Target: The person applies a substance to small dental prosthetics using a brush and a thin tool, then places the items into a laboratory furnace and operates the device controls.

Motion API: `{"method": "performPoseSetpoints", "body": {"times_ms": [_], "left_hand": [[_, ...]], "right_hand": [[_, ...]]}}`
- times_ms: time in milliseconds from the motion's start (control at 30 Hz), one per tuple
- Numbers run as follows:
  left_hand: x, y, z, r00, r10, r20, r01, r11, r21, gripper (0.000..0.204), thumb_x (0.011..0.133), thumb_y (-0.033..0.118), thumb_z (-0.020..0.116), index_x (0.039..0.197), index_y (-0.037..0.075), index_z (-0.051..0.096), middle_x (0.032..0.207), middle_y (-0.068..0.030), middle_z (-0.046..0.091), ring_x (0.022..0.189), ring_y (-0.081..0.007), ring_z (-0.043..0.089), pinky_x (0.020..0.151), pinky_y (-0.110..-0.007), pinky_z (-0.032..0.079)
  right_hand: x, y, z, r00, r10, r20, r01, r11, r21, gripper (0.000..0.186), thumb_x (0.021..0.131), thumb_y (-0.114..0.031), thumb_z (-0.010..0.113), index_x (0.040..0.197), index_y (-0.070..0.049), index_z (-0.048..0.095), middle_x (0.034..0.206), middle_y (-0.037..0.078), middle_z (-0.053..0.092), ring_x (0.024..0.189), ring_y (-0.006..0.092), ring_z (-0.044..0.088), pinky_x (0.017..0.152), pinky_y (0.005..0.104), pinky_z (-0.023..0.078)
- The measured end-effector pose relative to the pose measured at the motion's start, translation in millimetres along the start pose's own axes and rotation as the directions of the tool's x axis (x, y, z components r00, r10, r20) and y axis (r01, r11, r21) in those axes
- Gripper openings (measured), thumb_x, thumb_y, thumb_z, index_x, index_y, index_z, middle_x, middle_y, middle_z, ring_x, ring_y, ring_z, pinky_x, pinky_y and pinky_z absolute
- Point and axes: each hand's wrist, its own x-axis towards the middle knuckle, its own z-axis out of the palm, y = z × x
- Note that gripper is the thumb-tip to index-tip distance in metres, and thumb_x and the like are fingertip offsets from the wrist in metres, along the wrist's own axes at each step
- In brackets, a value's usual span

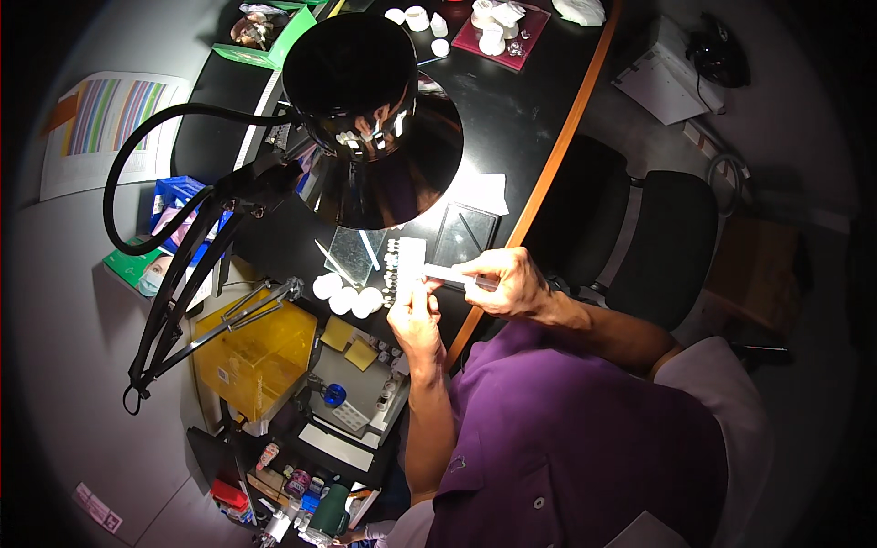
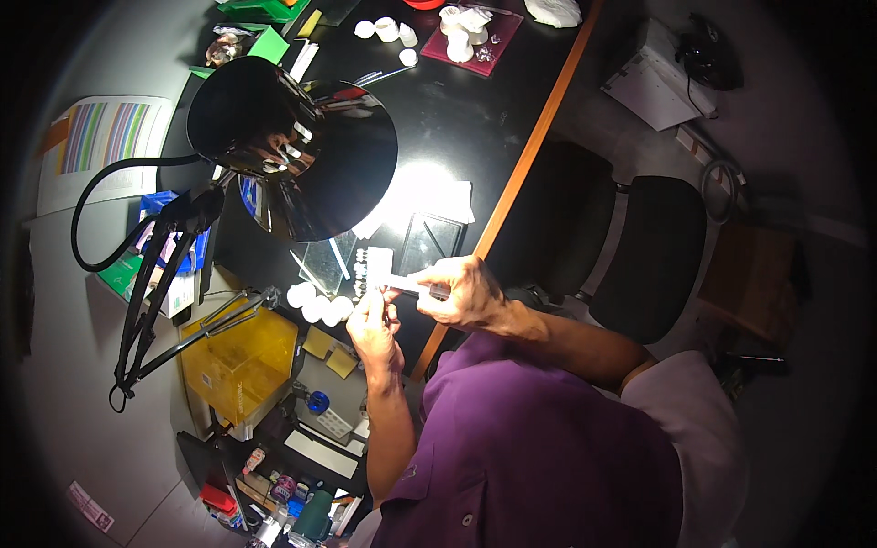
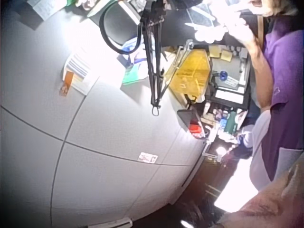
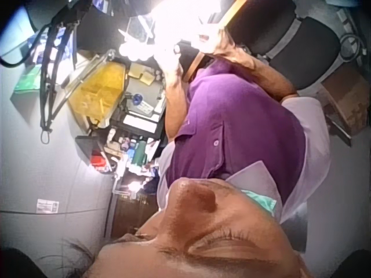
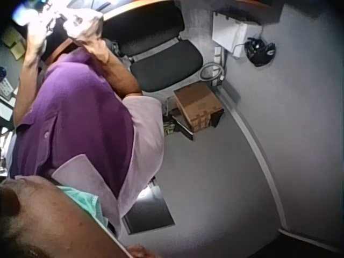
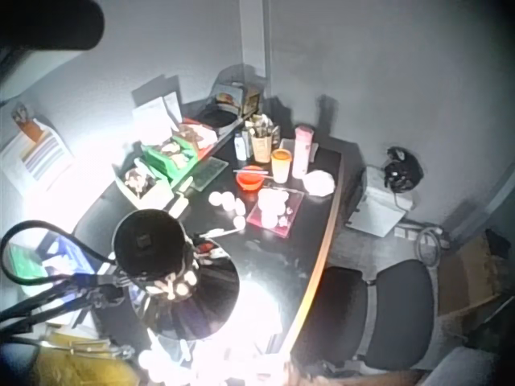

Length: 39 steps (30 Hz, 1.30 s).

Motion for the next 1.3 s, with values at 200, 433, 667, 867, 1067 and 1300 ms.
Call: {"method": "performPoseSetpoints", "body": {"times_ms": [200, 433, 667, 867, 1067, 1300], "left_hand": [[4, -4, -8, 0.987, -0.119, 0.112, 0.143, 0.959, -0.245, 0.031, 0.105, 0.023, 0.058, 0.119, -0.005, 0.063, 0.096, -0.0102, 0.072, 0.063, -0.0061, 0.052, 0.046, -0.018, 0.036], [2, -1, -17, 0.958, -0.264, 0.107, 0.285, 0.878, -0.385, 0.033, 0.105, 0.025, 0.057, 0.120, -0.004, 0.060, 0.096, -0.0111, 0.068, 0.068, -0.0098, 0.054, 0.050, -0.022, 0.038], [-6, -8, -25, 0.968, -0.226, 0.107, 0.250, 0.862, -0.441, 0.032, 0.104, 0.024, 0.057, 0.121, -0.003, 0.060, 0.098, -0.0115, 0.066, 0.070, -0.0114, 0.052, 0.053, -0.024, 0.039], [-18, -10, -47, 0.968, -0.245, 0.052, 0.236, 0.822, -0.518, 0.029, 0.106, 0.022, 0.055, 0.120, -0.002, 0.062, 0.098, -0.0105, 0.067, 0.073, -0.0113, 0.053, 0.055, -0.024, 0.040], [-21, -5, -64, 0.967, -0.256, -0.002, 0.213, 0.807, -0.550, 0.027, 0.107, 0.021, 0.051, 0.121, 0.000, 0.061, 0.098, -0.0096, 0.066, 0.074, -0.0111, 0.053, 0.056, -0.023, 0.041], [-9, 7, -72, 0.970, -0.242, 0.024, 0.212, 0.794, -0.570, 0.026, 0.107, 0.020, 0.051, 0.122, 0.001, 0.060, 0.097, -0.0097, 0.065, 0.075, -0.0112, 0.053, 0.056, -0.024, 0.041]], "right_hand": [[-1, 1, -5, 0.981, -0.191, -0.038, 0.187, 0.977, -0.103, 0.029, 0.076, -0.006, 0.073, 0.105, -0.002, 0.078, 0.073, 0.008, 0.071, 0.061, 0.0111, 0.065, 0.055, 0.0259, 0.050], [12, 6, -23, 0.984, -0.112, -0.140, 0.091, 0.984, -0.153, 0.023, 0.080, -0.008, 0.073, 0.102, -0.001, 0.076, 0.072, 0.009, 0.066, 0.059, 0.0172, 0.060, 0.055, 0.0303, 0.047], [100, 128, -77, 0.845, -0.324, -0.425, -0.017, 0.779, -0.627, 0.032, 0.075, -0.007, 0.077, 0.107, -0.004, 0.074, 0.094, 0.012, 0.073, 0.085, 0.0338, 0.067, 0.081, 0.0405, 0.051], [127, 112, -56, 0.819, -0.443, -0.365, 0.011, 0.648, -0.761, 0.029, 0.073, -0.008, 0.077, 0.102, -0.006, 0.075, 0.097, 0.010, 0.068, 0.093, 0.0322, 0.060, 0.086, 0.0432, 0.048], [146, 72, 24, 0.787, -0.514, -0.340, 0.413, 0.849, -0.328, 0.063, 0.094, -0.042, 0.069, 0.138, -0.001, 0.048, 0.126, 0.015, 0.058, 0.117, 0.0303, 0.060, 0.104, 0.0417, 0.048], [163, 53, 23, 0.978, -0.176, 0.108, -0.044, 0.333, 0.942, 0.066, 0.096, -0.068, 0.052, 0.131, -0.012, 0.052, 0.123, 0.005, 0.057, 0.116, 0.0219, 0.057, 0.106, 0.0401, 0.044]]}}
